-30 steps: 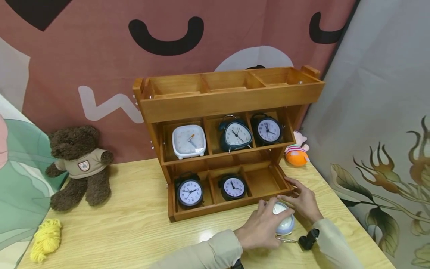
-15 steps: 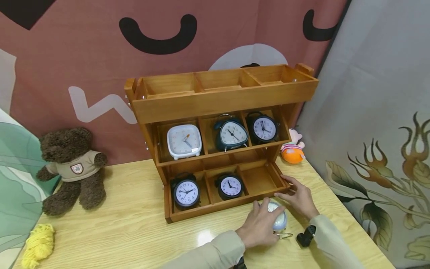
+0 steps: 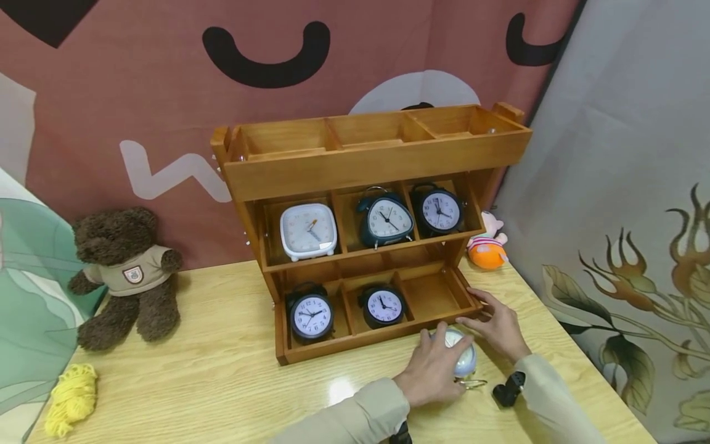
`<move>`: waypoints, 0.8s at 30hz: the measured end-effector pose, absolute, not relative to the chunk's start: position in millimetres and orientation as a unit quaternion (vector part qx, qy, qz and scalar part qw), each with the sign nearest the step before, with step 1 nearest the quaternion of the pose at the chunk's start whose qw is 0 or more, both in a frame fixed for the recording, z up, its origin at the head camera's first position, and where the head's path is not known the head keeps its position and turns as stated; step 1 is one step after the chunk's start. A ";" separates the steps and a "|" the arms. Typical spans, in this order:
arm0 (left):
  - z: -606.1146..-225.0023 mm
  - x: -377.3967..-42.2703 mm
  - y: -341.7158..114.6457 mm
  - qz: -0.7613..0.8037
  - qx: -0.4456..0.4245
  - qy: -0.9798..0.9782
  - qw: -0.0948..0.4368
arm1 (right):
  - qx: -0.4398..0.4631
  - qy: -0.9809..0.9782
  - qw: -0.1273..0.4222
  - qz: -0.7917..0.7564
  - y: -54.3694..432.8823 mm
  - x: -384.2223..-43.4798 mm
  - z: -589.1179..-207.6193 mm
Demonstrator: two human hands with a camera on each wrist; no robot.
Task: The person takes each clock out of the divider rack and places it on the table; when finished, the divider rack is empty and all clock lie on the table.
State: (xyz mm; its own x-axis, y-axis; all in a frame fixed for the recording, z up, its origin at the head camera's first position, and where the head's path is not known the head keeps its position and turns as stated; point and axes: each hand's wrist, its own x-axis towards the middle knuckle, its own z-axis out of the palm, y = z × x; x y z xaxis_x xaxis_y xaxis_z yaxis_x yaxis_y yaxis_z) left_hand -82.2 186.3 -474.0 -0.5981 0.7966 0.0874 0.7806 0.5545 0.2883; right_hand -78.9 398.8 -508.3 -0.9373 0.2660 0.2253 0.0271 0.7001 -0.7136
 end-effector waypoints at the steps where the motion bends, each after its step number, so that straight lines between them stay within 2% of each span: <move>1: -473.4 -82.0 186.2 0.152 0.445 0.882 0.031 | -0.081 -0.909 0.156 0.378 398.9 -79.0 -508.3; 6: -467.0 -83.2 180.5 0.167 0.438 0.881 0.069 | -0.081 -0.910 0.151 0.379 399.3 -79.5 -508.2; 10: -451.8 -88.8 167.0 0.208 0.437 0.870 0.098 | -0.066 -0.912 0.170 0.368 399.7 -80.0 -508.1; 18: -410.5 -123.9 129.1 0.254 0.422 0.868 0.065 | -0.061 -0.908 0.184 0.371 398.4 -79.1 -508.2; 24: -407.1 -160.0 105.9 0.287 0.404 0.865 0.081 | -0.075 -0.909 0.171 0.373 396.9 -79.0 -507.7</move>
